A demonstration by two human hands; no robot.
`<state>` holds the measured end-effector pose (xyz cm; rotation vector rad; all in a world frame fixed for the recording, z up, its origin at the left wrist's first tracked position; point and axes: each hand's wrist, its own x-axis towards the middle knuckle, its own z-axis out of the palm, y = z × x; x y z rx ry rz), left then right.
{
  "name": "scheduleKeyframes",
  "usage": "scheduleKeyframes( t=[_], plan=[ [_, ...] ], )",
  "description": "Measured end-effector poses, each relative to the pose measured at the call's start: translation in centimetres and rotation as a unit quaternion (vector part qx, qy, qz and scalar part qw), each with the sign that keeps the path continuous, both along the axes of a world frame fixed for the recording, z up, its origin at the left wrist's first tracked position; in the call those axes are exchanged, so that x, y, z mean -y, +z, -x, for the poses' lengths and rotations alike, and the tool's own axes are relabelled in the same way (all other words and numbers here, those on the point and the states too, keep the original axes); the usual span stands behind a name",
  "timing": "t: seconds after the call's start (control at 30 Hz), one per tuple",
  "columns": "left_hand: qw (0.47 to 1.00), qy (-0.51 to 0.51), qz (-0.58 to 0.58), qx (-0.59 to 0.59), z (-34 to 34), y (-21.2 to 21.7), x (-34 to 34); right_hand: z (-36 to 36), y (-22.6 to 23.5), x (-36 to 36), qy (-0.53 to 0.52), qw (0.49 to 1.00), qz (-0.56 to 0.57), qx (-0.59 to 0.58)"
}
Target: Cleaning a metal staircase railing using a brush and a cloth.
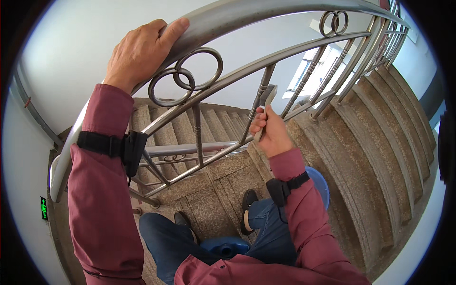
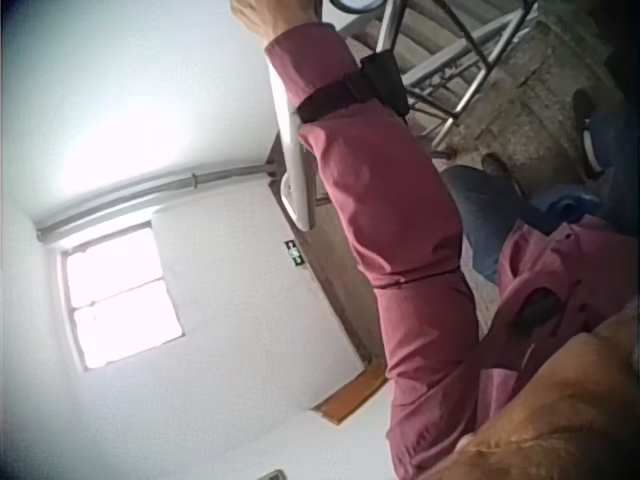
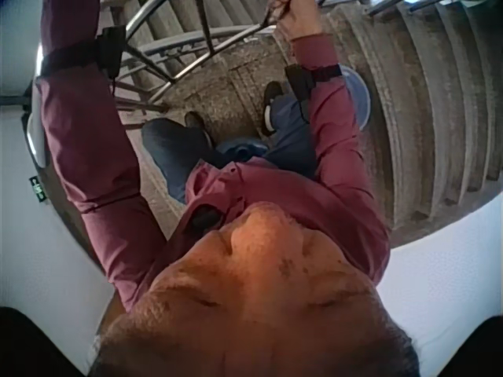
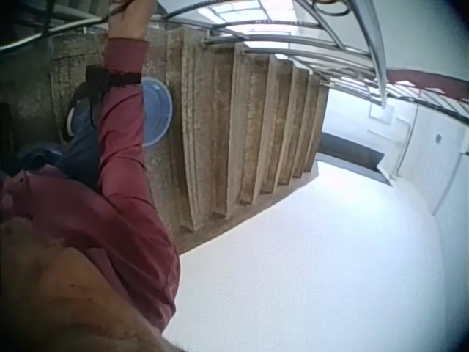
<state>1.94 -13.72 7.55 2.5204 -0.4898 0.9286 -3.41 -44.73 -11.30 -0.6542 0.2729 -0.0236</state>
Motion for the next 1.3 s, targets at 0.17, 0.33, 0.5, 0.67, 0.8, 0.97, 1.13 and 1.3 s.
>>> scheduleKeyframes(
  t=[0.17, 0.33, 0.5, 0.67, 0.8, 0.97, 1.13, 1.3],
  plan=[
    [1.000, -0.007, -0.005, 0.004, 0.0, 0.3, 0.5, -0.7, 0.9, 2.2, 0.014, 1.000, 0.018, 0.013],
    [1.000, -0.011, 0.022, 0.007, 0.1, 0.5, -0.1, 1.7, 1.7, -1.8, 0.019, 0.999, 0.030, -0.001],
    [0.999, -0.011, 0.033, -0.016, 0.6, 0.9, 0.9, 2.8, 1.5, -4.1, -0.005, 0.999, 0.042, 0.020],
    [0.999, -0.024, 0.024, -0.028, 0.5, 0.8, 1.5, 0.1, 1.7, -0.6, -0.024, 0.999, 0.027, 0.021],
    [1.000, -0.020, 0.016, -0.016, 0.6, 1.0, 1.4, -1.5, 2.2, 1.4, -0.001, 0.998, -0.030, 0.051],
    [0.999, -0.015, 0.022, -0.021, 0.2, 0.5, 1.3, 0.3, 1.8, -2.4, -0.010, 0.999, -0.007, 0.031],
    [0.999, -0.004, 0.027, -0.033, 0.8, 1.0, 1.6, 2.3, 2.5, -4.7, 0.005, 0.999, -0.032, 0.021],
    [0.999, 0.002, 0.014, -0.030, 0.8, 0.9, 1.6, -1.1, 1.7, -0.8, -0.005, 0.999, -0.020, 0.044]
  ],
)
